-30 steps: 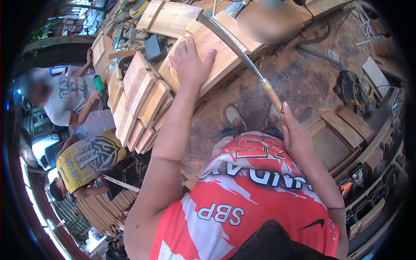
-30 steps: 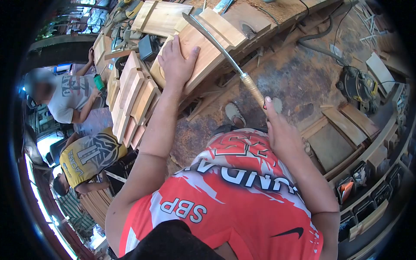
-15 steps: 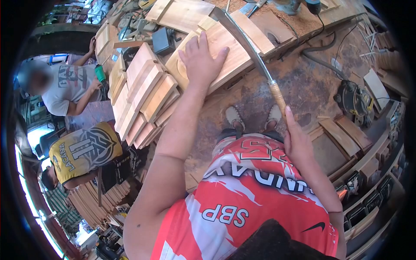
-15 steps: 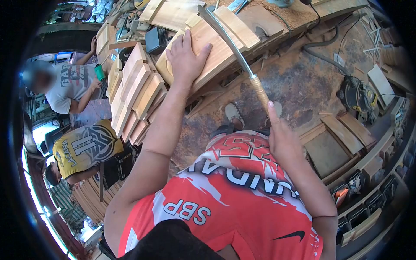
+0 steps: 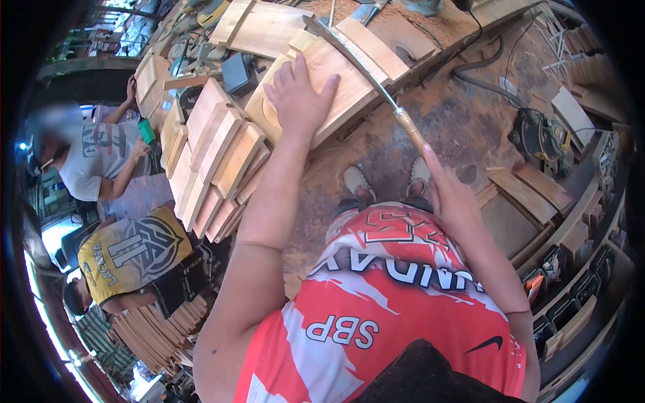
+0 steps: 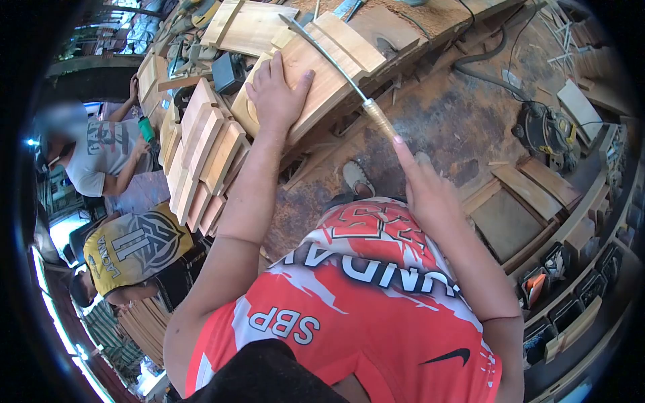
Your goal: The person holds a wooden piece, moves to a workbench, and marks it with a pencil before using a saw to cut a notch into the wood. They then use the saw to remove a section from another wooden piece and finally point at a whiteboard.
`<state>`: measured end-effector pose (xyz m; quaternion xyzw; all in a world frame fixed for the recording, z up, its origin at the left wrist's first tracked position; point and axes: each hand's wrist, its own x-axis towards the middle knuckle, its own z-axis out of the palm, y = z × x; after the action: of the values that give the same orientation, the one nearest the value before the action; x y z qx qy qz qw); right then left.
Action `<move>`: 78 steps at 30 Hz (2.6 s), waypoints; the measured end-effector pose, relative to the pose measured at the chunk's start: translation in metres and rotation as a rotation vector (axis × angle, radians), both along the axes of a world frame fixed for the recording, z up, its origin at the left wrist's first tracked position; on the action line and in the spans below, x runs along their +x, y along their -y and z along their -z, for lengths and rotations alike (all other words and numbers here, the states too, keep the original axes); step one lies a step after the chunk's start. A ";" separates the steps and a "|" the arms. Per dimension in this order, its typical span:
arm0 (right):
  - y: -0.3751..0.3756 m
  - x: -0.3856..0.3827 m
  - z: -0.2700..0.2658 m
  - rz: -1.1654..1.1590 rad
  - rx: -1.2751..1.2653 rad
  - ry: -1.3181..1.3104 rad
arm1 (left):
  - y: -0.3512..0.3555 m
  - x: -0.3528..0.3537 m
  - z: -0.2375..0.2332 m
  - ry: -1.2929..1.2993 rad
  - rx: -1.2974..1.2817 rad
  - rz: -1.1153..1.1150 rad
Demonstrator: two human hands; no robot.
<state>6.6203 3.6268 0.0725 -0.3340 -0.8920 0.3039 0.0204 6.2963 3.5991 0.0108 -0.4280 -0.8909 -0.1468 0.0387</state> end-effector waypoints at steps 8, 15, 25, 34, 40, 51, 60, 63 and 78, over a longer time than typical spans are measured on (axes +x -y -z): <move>0.000 0.032 0.002 -0.026 -0.073 -0.037 | -0.002 0.001 -0.003 -0.005 0.015 -0.003; -0.015 0.061 0.003 0.133 -0.046 -0.345 | 0.004 -0.012 0.025 -0.050 0.007 0.039; -0.003 0.248 -0.163 1.097 0.803 -0.482 | -0.015 0.020 0.013 -0.117 0.208 0.615; 0.062 0.443 -0.384 1.467 1.373 -0.190 | -0.061 0.199 -0.032 0.671 0.305 1.319; 0.070 0.515 -0.453 1.502 1.427 0.188 | -0.106 0.350 -0.096 1.192 0.136 1.800; 0.151 0.542 -0.509 1.860 1.457 0.672 | -0.114 0.469 -0.353 2.408 -0.263 3.183; 0.237 0.485 -0.571 1.970 1.605 1.213 | -0.196 0.484 -0.373 2.560 -0.445 3.226; 0.248 0.457 -0.593 1.987 1.639 1.296 | -0.199 0.529 -0.349 2.345 -0.219 3.234; 0.291 0.548 -0.722 1.909 1.820 1.620 | -0.141 0.815 -0.316 1.210 0.873 2.664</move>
<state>7.1682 3.3355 0.7948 -0.7047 -0.0039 -0.7047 -0.0827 7.1115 3.7404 0.3265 -0.7262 0.3605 -0.4640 -0.3569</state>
